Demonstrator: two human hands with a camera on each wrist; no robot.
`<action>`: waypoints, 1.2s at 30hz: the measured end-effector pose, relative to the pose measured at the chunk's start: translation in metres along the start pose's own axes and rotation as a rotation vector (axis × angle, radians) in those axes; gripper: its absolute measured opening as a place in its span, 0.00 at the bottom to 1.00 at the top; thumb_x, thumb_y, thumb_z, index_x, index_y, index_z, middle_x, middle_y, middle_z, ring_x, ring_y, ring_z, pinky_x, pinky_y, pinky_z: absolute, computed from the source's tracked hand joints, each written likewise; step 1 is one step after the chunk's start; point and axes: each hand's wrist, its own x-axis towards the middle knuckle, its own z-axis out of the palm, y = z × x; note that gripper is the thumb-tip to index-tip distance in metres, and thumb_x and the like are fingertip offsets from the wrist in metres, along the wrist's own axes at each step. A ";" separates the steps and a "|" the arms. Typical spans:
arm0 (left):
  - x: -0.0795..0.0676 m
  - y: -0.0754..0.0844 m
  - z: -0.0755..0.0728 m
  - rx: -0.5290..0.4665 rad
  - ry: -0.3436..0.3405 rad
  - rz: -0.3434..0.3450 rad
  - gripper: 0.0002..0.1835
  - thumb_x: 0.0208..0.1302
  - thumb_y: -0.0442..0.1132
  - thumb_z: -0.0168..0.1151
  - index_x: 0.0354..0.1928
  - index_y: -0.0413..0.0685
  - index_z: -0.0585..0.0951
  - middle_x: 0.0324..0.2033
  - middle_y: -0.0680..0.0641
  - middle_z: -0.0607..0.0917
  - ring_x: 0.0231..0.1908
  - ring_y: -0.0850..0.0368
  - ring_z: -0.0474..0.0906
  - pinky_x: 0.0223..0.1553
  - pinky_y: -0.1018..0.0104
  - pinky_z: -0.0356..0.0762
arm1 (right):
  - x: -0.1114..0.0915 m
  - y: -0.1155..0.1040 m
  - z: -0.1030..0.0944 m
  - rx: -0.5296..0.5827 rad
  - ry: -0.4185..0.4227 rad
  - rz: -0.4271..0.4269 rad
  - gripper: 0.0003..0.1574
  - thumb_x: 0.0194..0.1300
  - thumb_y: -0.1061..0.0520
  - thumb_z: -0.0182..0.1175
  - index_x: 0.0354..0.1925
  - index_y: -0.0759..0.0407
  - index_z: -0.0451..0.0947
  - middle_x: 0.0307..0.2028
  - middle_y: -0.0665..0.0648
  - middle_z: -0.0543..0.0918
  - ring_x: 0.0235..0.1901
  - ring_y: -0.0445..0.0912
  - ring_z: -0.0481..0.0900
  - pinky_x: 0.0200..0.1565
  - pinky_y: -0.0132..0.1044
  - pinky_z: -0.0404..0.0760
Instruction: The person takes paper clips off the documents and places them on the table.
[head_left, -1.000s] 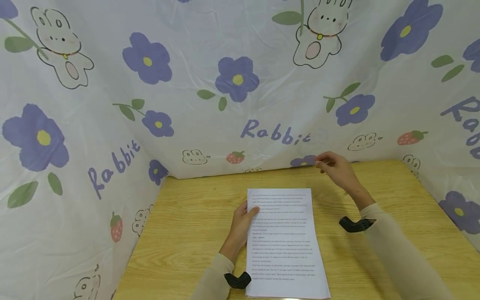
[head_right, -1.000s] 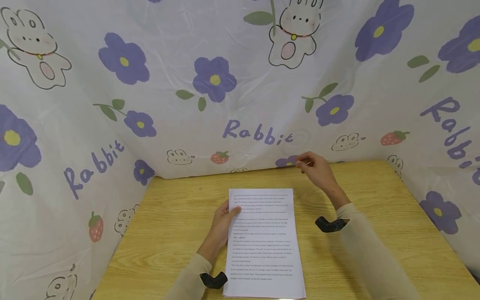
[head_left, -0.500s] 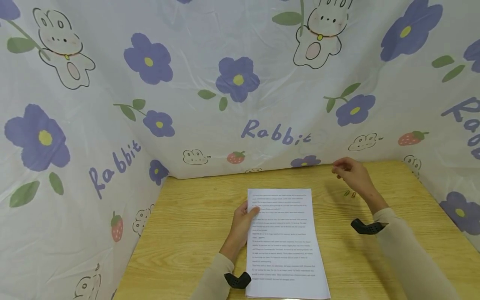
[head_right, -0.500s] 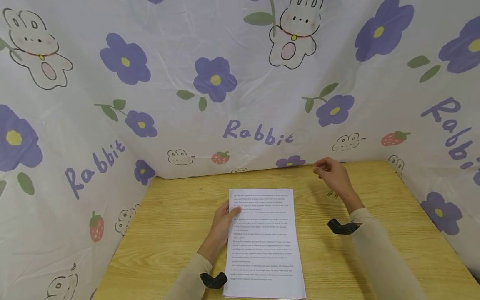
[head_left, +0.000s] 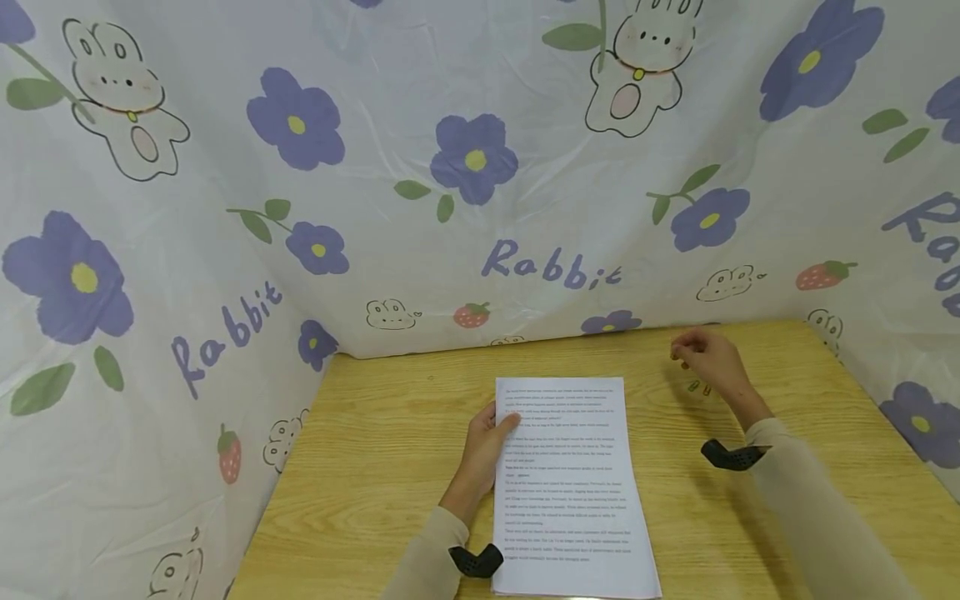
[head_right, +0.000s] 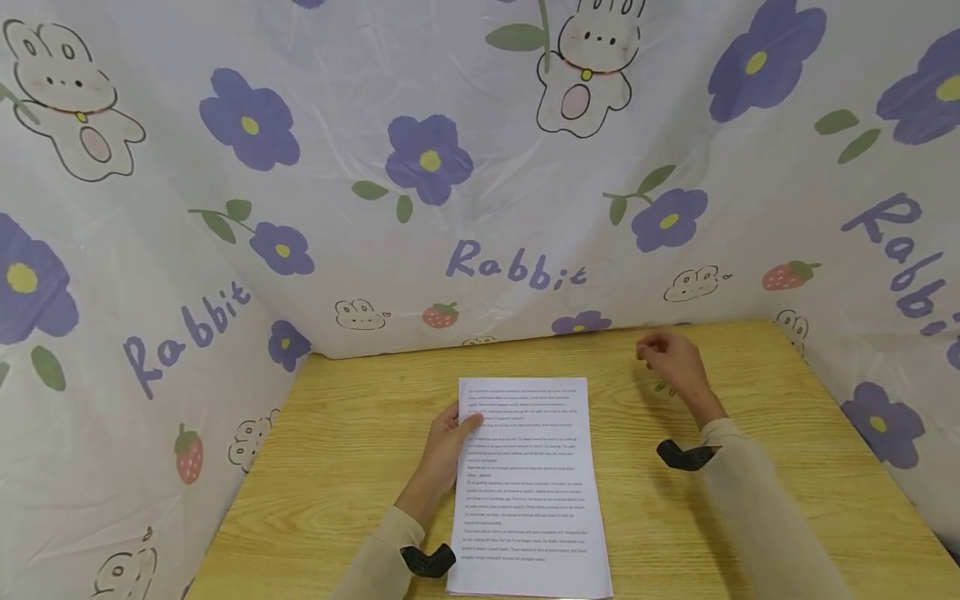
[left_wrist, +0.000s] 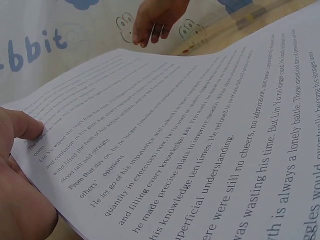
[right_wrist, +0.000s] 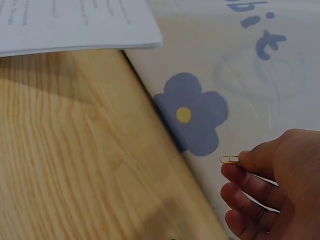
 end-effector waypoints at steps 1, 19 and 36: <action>0.000 0.000 0.000 -0.001 0.002 0.001 0.23 0.79 0.37 0.60 0.72 0.42 0.75 0.51 0.41 0.91 0.43 0.55 0.91 0.44 0.66 0.90 | 0.000 0.002 0.002 -0.002 -0.001 0.003 0.19 0.82 0.54 0.57 0.55 0.69 0.81 0.47 0.71 0.88 0.42 0.60 0.87 0.34 0.33 0.84; -0.002 0.004 0.000 0.002 0.006 -0.006 0.23 0.79 0.36 0.59 0.72 0.41 0.75 0.51 0.41 0.91 0.43 0.55 0.91 0.44 0.67 0.90 | -0.006 0.028 0.019 -0.160 -0.012 0.065 0.18 0.79 0.53 0.59 0.52 0.67 0.84 0.46 0.69 0.89 0.41 0.57 0.85 0.37 0.38 0.76; 0.000 0.001 -0.003 0.002 0.019 -0.010 0.23 0.79 0.37 0.59 0.72 0.44 0.76 0.52 0.40 0.91 0.43 0.55 0.91 0.43 0.67 0.90 | -0.005 0.035 0.026 -0.210 0.014 0.118 0.16 0.79 0.53 0.57 0.51 0.65 0.83 0.47 0.69 0.88 0.42 0.60 0.85 0.37 0.44 0.79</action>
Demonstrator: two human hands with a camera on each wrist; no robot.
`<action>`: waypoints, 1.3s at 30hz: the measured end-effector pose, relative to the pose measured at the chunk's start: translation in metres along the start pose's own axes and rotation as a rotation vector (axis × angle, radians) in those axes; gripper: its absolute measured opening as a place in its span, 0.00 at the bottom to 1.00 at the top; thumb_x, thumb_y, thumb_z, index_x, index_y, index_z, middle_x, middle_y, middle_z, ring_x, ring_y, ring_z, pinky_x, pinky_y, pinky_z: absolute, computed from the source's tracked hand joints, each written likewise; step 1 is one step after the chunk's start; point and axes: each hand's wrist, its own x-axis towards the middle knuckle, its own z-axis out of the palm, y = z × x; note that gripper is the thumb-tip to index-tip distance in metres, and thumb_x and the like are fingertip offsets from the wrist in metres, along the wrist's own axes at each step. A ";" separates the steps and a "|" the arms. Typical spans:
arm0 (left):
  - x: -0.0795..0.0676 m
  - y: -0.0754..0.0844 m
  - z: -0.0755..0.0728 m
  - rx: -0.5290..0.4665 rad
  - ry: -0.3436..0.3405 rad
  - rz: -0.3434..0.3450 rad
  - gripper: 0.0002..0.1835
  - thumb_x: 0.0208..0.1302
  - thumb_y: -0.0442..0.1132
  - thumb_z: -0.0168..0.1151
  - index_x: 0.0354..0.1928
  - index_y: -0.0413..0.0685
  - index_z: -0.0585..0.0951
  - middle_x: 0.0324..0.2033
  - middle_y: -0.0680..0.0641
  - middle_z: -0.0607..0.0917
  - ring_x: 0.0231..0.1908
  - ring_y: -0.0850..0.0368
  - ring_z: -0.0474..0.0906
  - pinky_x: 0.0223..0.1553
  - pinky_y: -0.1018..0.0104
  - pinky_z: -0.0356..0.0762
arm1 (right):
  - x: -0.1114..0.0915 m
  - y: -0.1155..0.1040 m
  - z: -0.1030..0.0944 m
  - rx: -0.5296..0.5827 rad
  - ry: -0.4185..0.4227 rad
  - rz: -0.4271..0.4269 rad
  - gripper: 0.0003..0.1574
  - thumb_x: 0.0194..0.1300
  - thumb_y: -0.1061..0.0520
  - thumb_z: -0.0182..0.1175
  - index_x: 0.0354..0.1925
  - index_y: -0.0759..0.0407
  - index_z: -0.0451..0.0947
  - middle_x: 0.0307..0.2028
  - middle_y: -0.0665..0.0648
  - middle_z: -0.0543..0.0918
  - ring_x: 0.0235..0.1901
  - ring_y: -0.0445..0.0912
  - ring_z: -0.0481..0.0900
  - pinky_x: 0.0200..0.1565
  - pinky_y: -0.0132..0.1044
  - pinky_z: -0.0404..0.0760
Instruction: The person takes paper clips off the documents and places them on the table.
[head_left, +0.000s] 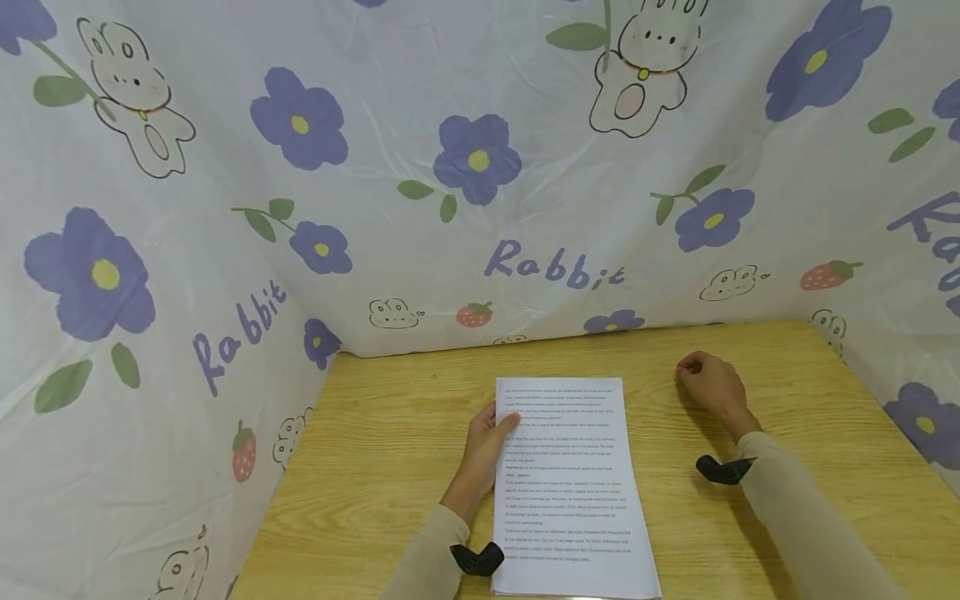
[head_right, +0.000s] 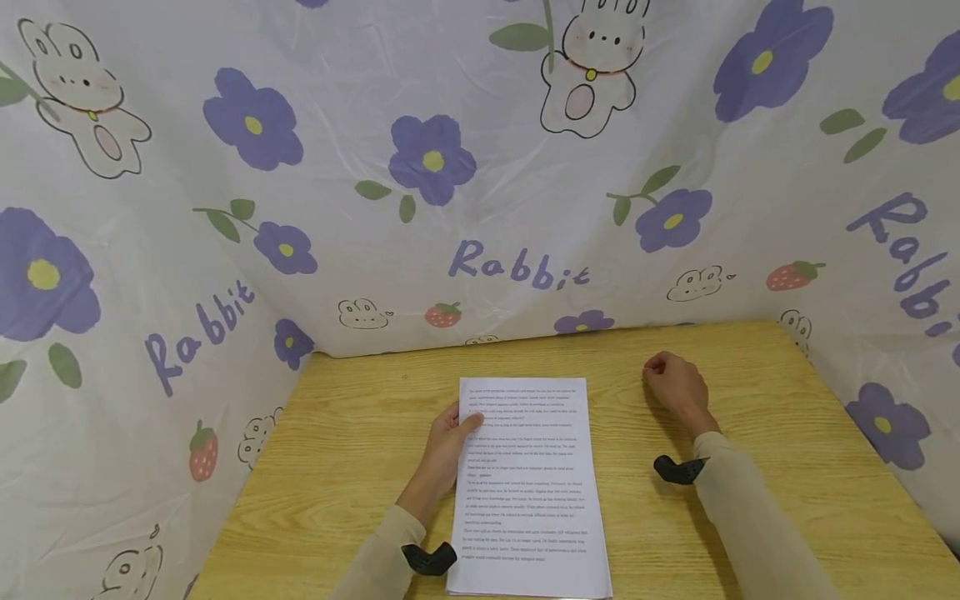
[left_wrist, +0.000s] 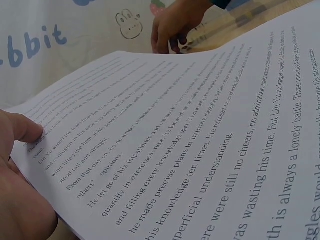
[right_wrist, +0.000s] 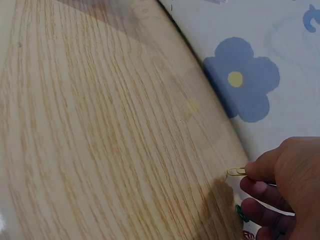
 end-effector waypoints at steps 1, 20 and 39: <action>0.001 -0.001 0.000 0.000 0.000 0.001 0.23 0.80 0.37 0.59 0.72 0.43 0.76 0.52 0.40 0.90 0.43 0.55 0.91 0.44 0.67 0.90 | 0.000 0.000 0.000 -0.002 -0.001 0.000 0.16 0.78 0.53 0.57 0.51 0.64 0.83 0.47 0.69 0.88 0.42 0.60 0.86 0.37 0.44 0.80; 0.004 -0.003 0.001 -0.001 0.022 -0.006 0.23 0.79 0.39 0.60 0.71 0.42 0.75 0.50 0.42 0.91 0.42 0.55 0.91 0.43 0.67 0.89 | -0.014 -0.024 0.010 0.161 -0.011 -0.079 0.21 0.83 0.51 0.56 0.56 0.68 0.82 0.47 0.70 0.87 0.42 0.56 0.85 0.37 0.36 0.80; 0.016 0.002 0.003 -0.036 0.020 0.007 0.23 0.80 0.38 0.59 0.72 0.41 0.74 0.54 0.38 0.88 0.46 0.53 0.91 0.48 0.64 0.90 | -0.038 -0.066 0.046 0.576 -0.435 -0.090 0.25 0.78 0.56 0.64 0.64 0.70 0.74 0.47 0.65 0.89 0.38 0.47 0.84 0.37 0.36 0.85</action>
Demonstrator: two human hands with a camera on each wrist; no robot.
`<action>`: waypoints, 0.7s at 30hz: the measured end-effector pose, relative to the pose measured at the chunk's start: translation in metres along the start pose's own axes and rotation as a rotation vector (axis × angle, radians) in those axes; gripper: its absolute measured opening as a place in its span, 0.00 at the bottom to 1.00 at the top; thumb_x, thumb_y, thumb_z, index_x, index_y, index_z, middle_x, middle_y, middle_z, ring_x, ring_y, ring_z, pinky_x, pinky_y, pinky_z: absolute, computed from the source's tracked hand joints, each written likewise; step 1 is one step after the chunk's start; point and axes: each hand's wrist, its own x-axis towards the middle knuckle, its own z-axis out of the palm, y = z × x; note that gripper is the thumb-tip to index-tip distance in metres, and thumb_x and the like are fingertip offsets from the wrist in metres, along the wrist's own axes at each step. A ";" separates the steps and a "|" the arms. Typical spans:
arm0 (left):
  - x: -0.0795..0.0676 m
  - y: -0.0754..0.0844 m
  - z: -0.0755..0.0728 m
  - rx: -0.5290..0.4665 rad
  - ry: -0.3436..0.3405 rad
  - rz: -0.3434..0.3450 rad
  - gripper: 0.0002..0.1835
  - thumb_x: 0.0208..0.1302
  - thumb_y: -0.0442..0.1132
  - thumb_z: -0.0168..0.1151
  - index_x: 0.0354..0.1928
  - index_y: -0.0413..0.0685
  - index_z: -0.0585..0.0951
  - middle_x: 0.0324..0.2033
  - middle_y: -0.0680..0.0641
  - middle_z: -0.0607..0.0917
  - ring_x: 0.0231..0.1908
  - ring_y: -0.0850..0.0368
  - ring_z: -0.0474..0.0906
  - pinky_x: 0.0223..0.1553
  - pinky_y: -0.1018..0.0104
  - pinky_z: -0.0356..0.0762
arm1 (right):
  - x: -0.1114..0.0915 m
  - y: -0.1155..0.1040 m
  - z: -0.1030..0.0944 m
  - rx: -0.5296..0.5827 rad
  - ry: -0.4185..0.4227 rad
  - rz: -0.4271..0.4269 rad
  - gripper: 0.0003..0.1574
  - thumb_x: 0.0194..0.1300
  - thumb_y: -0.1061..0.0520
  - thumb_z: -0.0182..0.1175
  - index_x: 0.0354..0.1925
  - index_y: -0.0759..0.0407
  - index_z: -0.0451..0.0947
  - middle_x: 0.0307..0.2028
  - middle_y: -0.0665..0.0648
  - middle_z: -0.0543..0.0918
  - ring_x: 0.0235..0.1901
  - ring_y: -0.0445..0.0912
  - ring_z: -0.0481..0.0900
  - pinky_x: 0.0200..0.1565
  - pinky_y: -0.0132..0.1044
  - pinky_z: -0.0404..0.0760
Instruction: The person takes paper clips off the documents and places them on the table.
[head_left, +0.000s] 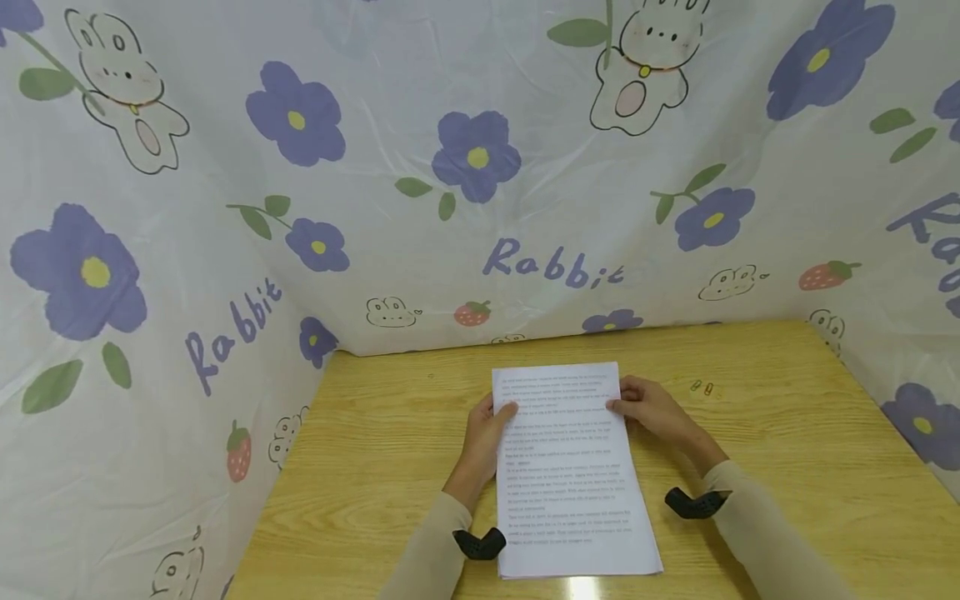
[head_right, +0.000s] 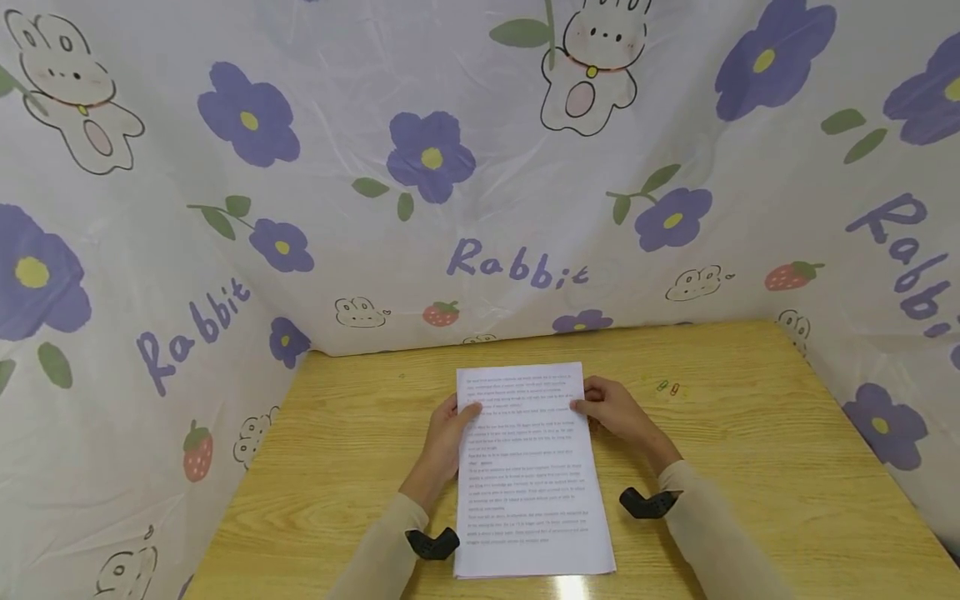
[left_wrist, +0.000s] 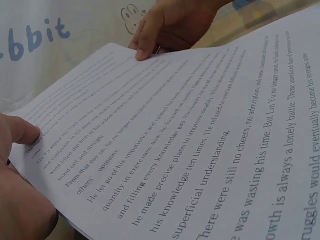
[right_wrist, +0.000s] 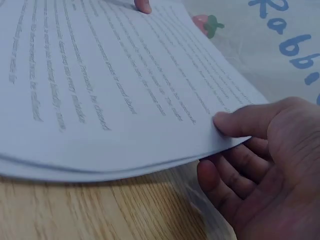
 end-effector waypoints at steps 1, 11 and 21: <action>0.001 0.000 0.000 0.001 0.002 0.000 0.23 0.80 0.38 0.59 0.72 0.41 0.74 0.54 0.38 0.88 0.46 0.53 0.90 0.48 0.64 0.90 | 0.001 0.000 0.001 0.002 0.018 0.001 0.23 0.78 0.56 0.64 0.62 0.70 0.75 0.46 0.66 0.89 0.37 0.48 0.84 0.37 0.37 0.85; 0.014 -0.005 -0.002 0.261 0.187 0.114 0.15 0.75 0.32 0.62 0.58 0.32 0.82 0.48 0.36 0.87 0.42 0.54 0.83 0.41 0.71 0.81 | 0.018 0.005 0.000 -0.070 0.223 0.022 0.20 0.76 0.58 0.65 0.58 0.71 0.78 0.43 0.66 0.89 0.35 0.46 0.83 0.35 0.33 0.82; 0.020 -0.008 -0.003 0.639 0.263 0.231 0.09 0.71 0.29 0.64 0.49 0.35 0.88 0.38 0.42 0.88 0.35 0.58 0.79 0.36 0.72 0.77 | 0.022 0.007 0.011 -0.322 0.320 -0.017 0.21 0.74 0.57 0.67 0.57 0.70 0.79 0.46 0.67 0.86 0.45 0.56 0.84 0.40 0.37 0.81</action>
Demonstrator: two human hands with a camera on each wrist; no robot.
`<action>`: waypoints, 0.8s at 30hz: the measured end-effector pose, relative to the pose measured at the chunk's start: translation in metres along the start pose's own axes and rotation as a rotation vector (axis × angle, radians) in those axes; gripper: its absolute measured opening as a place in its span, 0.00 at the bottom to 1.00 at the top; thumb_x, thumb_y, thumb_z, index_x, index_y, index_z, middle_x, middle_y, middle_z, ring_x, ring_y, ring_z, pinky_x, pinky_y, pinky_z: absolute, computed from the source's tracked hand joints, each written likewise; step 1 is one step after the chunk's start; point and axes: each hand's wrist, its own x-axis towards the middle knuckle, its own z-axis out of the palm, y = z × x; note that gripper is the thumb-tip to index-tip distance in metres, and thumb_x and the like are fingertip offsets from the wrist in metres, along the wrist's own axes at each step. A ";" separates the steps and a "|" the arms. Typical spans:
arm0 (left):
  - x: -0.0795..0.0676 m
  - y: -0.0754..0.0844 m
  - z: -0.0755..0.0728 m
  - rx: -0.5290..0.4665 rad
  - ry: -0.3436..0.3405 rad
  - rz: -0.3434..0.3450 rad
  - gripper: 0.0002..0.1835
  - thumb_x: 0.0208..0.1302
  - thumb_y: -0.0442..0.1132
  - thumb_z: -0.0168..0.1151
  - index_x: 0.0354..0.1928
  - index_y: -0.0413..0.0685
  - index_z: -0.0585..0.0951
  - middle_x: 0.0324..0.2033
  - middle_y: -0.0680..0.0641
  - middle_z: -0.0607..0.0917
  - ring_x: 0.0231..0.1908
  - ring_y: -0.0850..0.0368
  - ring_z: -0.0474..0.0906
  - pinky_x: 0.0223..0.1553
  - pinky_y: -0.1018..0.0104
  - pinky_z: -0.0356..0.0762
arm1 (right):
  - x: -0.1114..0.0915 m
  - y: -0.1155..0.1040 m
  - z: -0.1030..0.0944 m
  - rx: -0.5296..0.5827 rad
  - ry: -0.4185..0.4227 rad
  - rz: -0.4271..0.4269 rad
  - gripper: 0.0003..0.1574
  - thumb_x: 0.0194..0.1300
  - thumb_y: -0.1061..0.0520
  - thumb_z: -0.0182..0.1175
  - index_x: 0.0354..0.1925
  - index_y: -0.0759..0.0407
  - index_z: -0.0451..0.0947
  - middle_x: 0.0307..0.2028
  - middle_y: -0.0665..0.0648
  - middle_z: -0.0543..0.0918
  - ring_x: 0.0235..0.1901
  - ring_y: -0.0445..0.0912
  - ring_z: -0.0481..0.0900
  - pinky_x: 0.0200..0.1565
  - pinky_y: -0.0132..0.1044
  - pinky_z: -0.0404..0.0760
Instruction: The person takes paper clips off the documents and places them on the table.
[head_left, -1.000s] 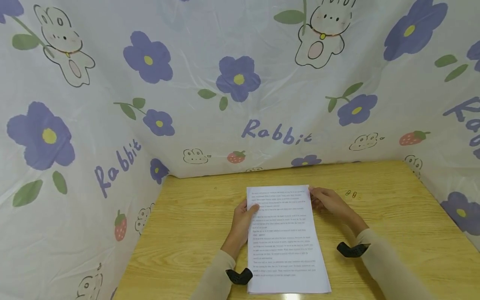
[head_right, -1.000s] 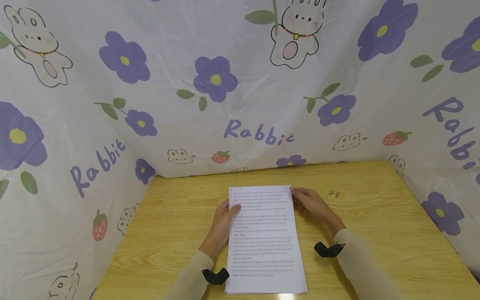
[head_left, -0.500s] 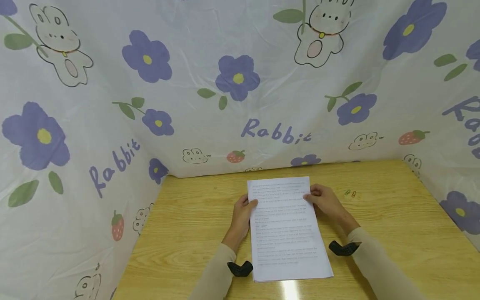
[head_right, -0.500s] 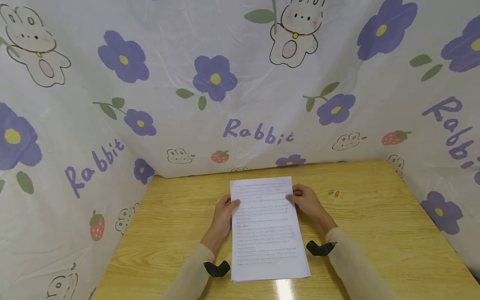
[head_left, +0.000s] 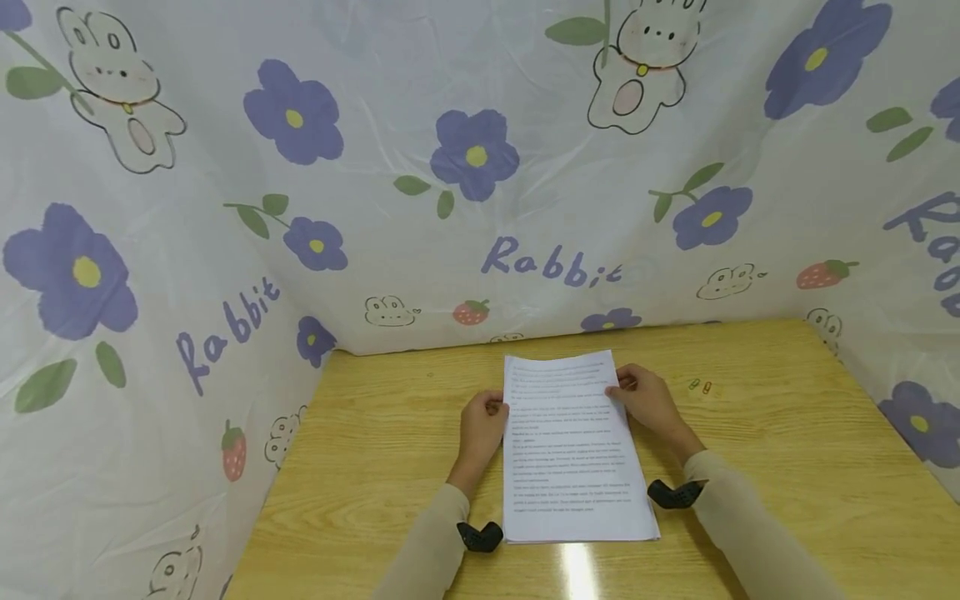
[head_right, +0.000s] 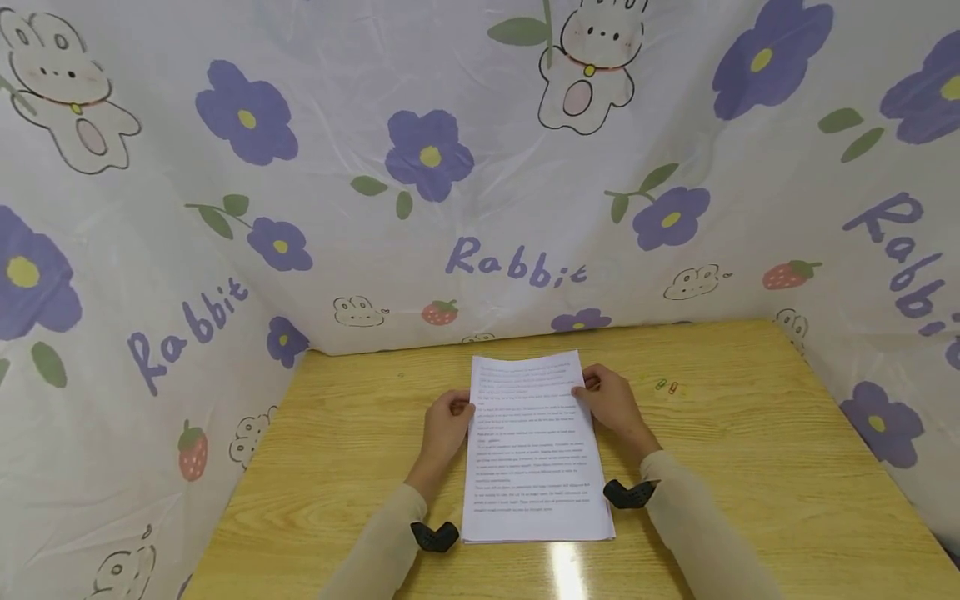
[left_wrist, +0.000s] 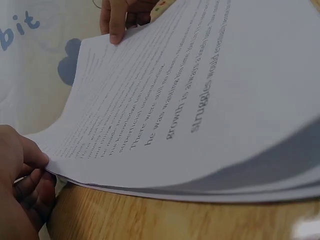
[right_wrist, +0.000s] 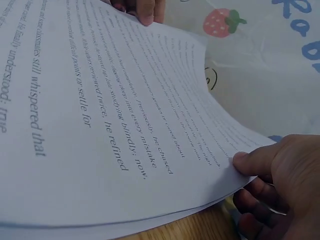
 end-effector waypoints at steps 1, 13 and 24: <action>0.000 0.000 0.000 0.024 0.003 0.010 0.09 0.70 0.29 0.65 0.49 0.34 0.88 0.37 0.42 0.87 0.34 0.58 0.79 0.35 0.72 0.77 | 0.000 -0.001 0.001 -0.019 0.002 -0.004 0.21 0.74 0.57 0.67 0.58 0.70 0.79 0.46 0.67 0.85 0.46 0.56 0.84 0.41 0.38 0.81; 0.001 -0.004 -0.001 0.113 -0.022 0.039 0.14 0.69 0.27 0.68 0.54 0.30 0.86 0.40 0.42 0.82 0.39 0.56 0.78 0.40 0.67 0.81 | -0.004 -0.002 0.005 -0.070 0.009 0.016 0.27 0.75 0.56 0.66 0.63 0.72 0.74 0.49 0.68 0.84 0.49 0.59 0.83 0.50 0.51 0.82; 0.000 -0.007 -0.009 0.047 0.012 0.059 0.08 0.74 0.31 0.64 0.49 0.36 0.87 0.37 0.44 0.87 0.36 0.58 0.82 0.38 0.70 0.82 | -0.011 0.001 -0.006 -0.053 0.076 -0.036 0.19 0.78 0.58 0.62 0.59 0.69 0.78 0.47 0.66 0.85 0.46 0.58 0.85 0.42 0.42 0.82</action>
